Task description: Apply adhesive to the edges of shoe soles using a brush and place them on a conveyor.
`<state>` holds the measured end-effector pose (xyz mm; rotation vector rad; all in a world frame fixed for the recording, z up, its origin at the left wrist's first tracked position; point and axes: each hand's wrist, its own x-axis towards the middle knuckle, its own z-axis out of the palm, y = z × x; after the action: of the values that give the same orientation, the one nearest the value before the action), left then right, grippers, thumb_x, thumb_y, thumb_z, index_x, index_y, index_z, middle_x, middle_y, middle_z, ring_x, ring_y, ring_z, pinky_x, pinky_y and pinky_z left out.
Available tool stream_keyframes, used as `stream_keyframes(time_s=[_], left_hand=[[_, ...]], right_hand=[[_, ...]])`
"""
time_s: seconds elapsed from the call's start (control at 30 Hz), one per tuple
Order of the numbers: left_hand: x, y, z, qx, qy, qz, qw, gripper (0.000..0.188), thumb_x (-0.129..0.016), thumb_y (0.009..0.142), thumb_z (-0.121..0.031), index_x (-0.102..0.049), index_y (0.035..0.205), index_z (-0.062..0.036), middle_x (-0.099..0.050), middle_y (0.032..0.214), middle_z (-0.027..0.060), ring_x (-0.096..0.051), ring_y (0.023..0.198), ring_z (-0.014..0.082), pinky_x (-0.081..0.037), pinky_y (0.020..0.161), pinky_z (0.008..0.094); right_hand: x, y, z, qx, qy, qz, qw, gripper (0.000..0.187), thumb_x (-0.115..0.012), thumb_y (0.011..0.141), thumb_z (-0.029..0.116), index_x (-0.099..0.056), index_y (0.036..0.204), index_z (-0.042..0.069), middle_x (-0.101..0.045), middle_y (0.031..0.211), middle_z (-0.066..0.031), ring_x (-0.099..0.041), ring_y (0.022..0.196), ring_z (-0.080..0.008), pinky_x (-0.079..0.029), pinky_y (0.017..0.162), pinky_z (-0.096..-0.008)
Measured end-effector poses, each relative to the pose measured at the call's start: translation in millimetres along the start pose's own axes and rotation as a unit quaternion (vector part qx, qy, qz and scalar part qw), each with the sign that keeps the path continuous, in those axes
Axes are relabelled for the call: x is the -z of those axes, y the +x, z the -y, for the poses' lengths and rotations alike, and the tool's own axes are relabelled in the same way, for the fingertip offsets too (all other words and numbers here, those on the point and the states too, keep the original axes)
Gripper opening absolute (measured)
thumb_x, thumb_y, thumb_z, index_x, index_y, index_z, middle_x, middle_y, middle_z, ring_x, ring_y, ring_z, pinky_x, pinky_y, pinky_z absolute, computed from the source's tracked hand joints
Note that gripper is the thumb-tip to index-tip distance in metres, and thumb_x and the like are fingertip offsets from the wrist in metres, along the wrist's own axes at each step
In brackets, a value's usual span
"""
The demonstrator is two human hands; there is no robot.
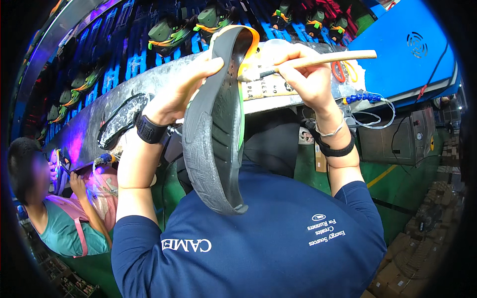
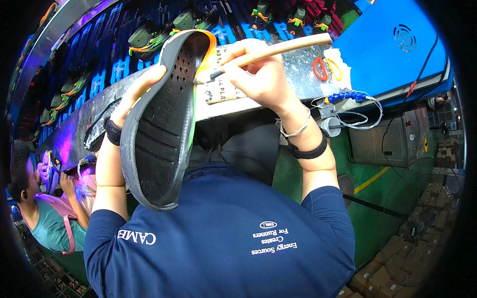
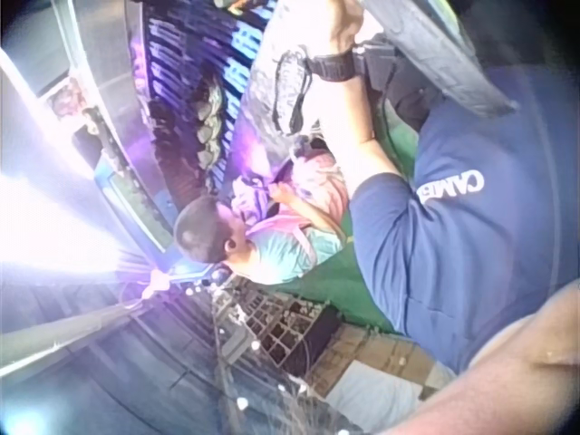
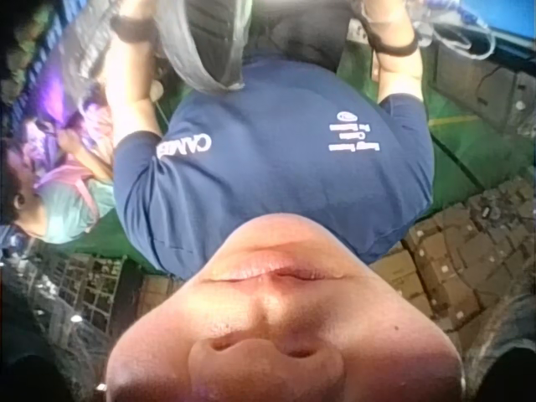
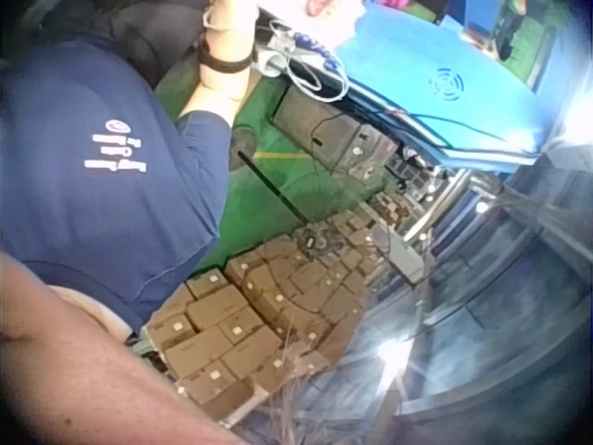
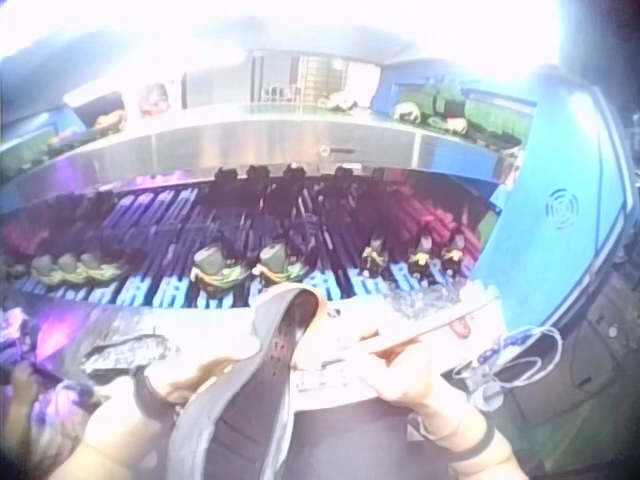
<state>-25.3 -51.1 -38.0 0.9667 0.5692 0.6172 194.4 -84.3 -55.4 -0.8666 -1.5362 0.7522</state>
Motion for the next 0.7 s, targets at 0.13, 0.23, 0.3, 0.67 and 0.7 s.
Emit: stream_keyframes(time_s=[0.13,0.23,0.3,0.67,0.7], left_hand=[[0,2,-3,-0.038,0.024,0.025,0.999,0.047,-0.055,0.078,-0.028,-0.04,0.117,-0.0068,-0.05,0.104,0.0011,-0.047,0.092,0.0072,-0.039,0.077,0.0227],[7,4,-1,-0.018,0.039,-0.008,0.999,0.041,-0.056,0.077,-0.028,-0.048,0.111,-0.0063,-0.052,0.101,0.0003,-0.049,0.088,0.0064,-0.041,0.074,0.0221],[7,5,-3,0.033,0.008,-0.017,0.999,0.038,-0.057,0.077,-0.029,-0.051,0.107,-0.0073,-0.055,0.096,0.0004,-0.051,0.085,0.0064,-0.041,0.072,0.0211],[10,13,-12,0.072,0.09,0.045,0.992,0.036,-0.055,0.078,-0.033,-0.052,0.102,-0.0062,-0.055,0.09,0.0011,-0.051,0.077,0.0044,-0.041,0.067,0.0184],[9,14,-12,0.089,0.114,0.035,0.989,0.037,-0.055,0.078,-0.034,-0.052,0.102,-0.006,-0.055,0.09,0.0011,-0.051,0.076,0.0043,-0.041,0.067,0.0183]], right_hand=[[3,-3,3,0.03,-0.028,0.04,0.998,0.005,-0.056,0.067,0.001,-0.055,0.072,0.0,-0.052,0.077,-0.0043,-0.046,0.059,-0.0067,-0.036,0.051,-0.0195],[1,-6,13,0.035,-0.056,0.053,0.996,0.006,-0.057,0.066,0.004,-0.056,0.072,0.001,-0.051,0.075,-0.0043,-0.046,0.062,-0.009,-0.037,0.054,-0.0216],[0,-7,13,0.061,-0.07,0.066,0.993,0.007,-0.057,0.065,0.005,-0.057,0.072,0.003,-0.051,0.073,-0.0042,-0.046,0.064,-0.0106,-0.036,0.055,-0.0226],[-15,-10,27,0.029,-0.02,0.144,0.989,0.009,-0.057,0.063,0.005,-0.057,0.071,0.003,-0.053,0.065,-0.002,-0.04,0.047,-0.0057,-0.032,0.046,-0.0196],[-16,-10,27,0.044,-0.014,0.15,0.988,0.008,-0.057,0.063,0.005,-0.057,0.071,0.003,-0.053,0.063,-0.0015,-0.039,0.044,-0.0047,-0.031,0.044,-0.0187]])
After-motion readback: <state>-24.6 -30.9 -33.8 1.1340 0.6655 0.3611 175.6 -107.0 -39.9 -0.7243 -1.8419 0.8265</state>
